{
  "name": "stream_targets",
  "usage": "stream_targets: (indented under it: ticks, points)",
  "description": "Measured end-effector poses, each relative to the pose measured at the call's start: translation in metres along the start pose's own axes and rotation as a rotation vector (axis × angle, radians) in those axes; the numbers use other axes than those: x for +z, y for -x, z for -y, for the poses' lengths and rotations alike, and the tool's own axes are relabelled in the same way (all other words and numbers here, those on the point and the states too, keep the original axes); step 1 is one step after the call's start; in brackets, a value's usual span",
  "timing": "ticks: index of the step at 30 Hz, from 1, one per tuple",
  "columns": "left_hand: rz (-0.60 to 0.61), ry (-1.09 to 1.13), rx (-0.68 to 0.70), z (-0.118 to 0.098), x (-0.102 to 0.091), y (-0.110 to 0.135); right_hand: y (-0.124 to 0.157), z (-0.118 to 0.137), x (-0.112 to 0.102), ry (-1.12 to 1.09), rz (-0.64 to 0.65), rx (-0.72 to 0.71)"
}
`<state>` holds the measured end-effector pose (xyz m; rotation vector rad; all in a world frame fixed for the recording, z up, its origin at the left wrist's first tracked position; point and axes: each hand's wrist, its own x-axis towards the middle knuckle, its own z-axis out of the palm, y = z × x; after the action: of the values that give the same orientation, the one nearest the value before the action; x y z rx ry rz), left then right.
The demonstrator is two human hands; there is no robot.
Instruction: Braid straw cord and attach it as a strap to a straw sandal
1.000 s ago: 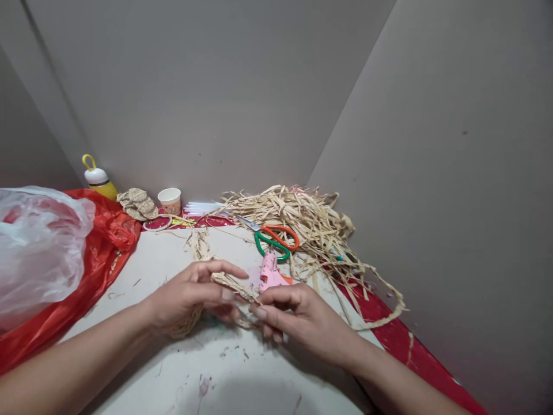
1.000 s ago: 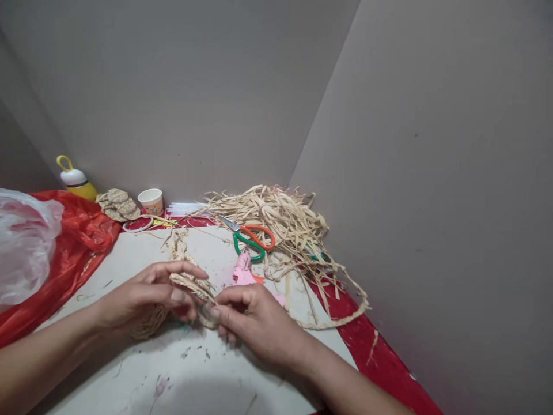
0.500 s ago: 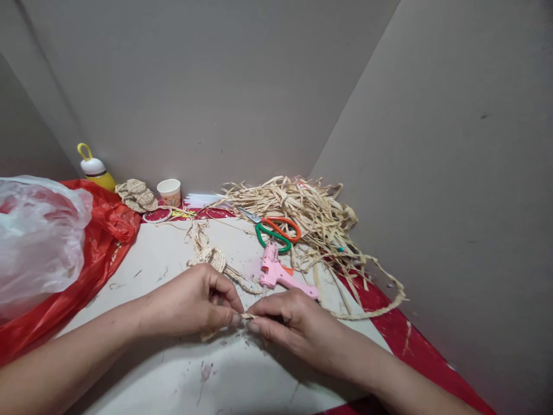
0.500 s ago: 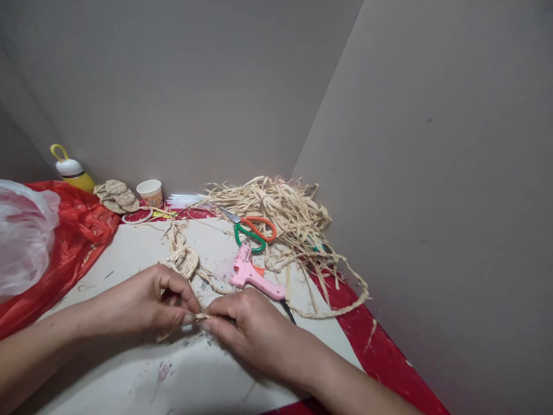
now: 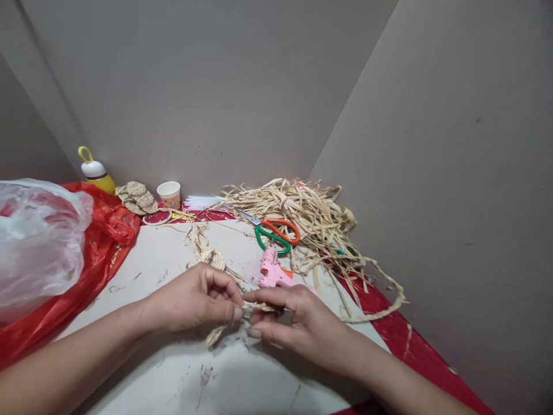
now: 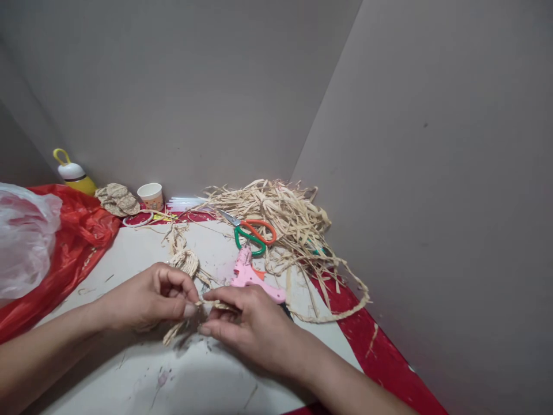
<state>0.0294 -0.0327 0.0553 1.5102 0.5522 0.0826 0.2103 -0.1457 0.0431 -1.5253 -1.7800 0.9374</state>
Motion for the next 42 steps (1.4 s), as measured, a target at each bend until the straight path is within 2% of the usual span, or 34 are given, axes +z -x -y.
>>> stream_targets:
  ticks: [6, 15, 25, 30, 36, 42]
  points:
    - [-0.129, 0.184, 0.068, 0.001, 0.002, -0.003, -0.002, -0.003, 0.003, 0.065, -0.106, -0.122]
    - [-0.118, 0.329, 0.08, 0.012, 0.006, -0.007, -0.003, -0.005, 0.01, 0.106, -0.065, -0.118]
    - [-0.13, 0.397, 0.123, 0.017, 0.007, -0.009, -0.003, -0.007, 0.012, 0.103, -0.038, -0.162]
    - [-0.156, 0.385, 0.106, 0.016, 0.009, -0.007, -0.003, -0.007, 0.013, 0.059, -0.03, -0.173]
    - [-0.134, 0.372, 0.086, 0.015, 0.01, -0.006, -0.002, -0.008, 0.013, 0.105, -0.005, -0.185]
    - [-0.186, 0.328, 0.073, 0.012, 0.013, -0.006, -0.002, -0.008, 0.014, 0.111, 0.012, -0.165]
